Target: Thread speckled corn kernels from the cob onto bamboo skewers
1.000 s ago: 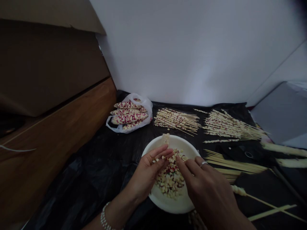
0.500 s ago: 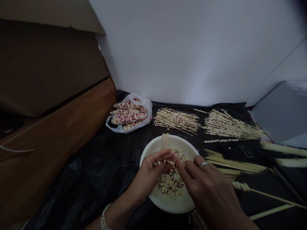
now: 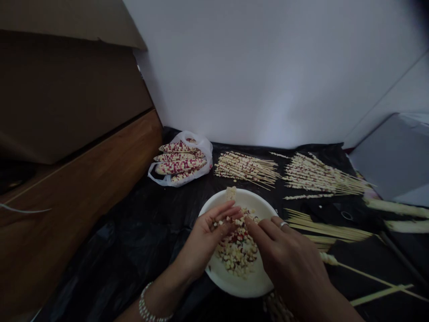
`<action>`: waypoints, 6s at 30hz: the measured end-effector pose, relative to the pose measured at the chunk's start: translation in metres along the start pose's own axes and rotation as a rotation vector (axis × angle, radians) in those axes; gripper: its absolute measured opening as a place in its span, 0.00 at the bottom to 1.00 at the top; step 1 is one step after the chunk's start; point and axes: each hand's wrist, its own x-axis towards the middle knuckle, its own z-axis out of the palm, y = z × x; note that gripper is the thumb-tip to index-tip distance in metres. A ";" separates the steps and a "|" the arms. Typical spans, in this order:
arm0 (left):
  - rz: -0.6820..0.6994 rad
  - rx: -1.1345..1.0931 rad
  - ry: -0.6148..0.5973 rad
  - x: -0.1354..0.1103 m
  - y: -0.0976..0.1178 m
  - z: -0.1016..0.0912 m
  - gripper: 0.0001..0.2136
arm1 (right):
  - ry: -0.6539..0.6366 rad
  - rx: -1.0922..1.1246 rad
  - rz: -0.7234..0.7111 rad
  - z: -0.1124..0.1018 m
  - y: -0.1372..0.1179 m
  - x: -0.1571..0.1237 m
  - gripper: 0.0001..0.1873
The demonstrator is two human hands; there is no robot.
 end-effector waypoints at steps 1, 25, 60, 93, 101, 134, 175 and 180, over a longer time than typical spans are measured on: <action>-0.005 -0.039 -0.001 0.000 0.001 -0.001 0.20 | 0.010 0.024 0.010 0.001 0.001 0.000 0.24; -0.179 -0.377 0.193 0.009 -0.004 -0.005 0.05 | 0.074 -0.015 -0.005 0.000 0.000 0.001 0.23; -0.289 -0.645 -0.007 0.008 -0.012 -0.003 0.20 | 0.221 0.055 0.040 0.007 0.001 0.003 0.18; -0.202 -0.333 -0.096 -0.003 -0.021 0.008 0.08 | 0.095 0.345 0.089 0.018 -0.006 0.002 0.17; -0.224 -0.393 -0.076 -0.001 -0.023 0.005 0.08 | 0.027 0.498 0.079 0.009 -0.007 0.001 0.20; -0.144 -0.469 0.245 0.012 -0.003 -0.006 0.06 | 0.127 0.084 -0.007 0.008 0.006 0.004 0.20; -0.037 -0.365 0.315 0.006 -0.003 0.004 0.06 | 0.151 0.069 0.026 0.010 -0.004 0.001 0.23; -0.024 -0.361 0.330 0.005 -0.005 0.005 0.07 | 0.153 0.058 0.004 0.011 -0.005 0.000 0.23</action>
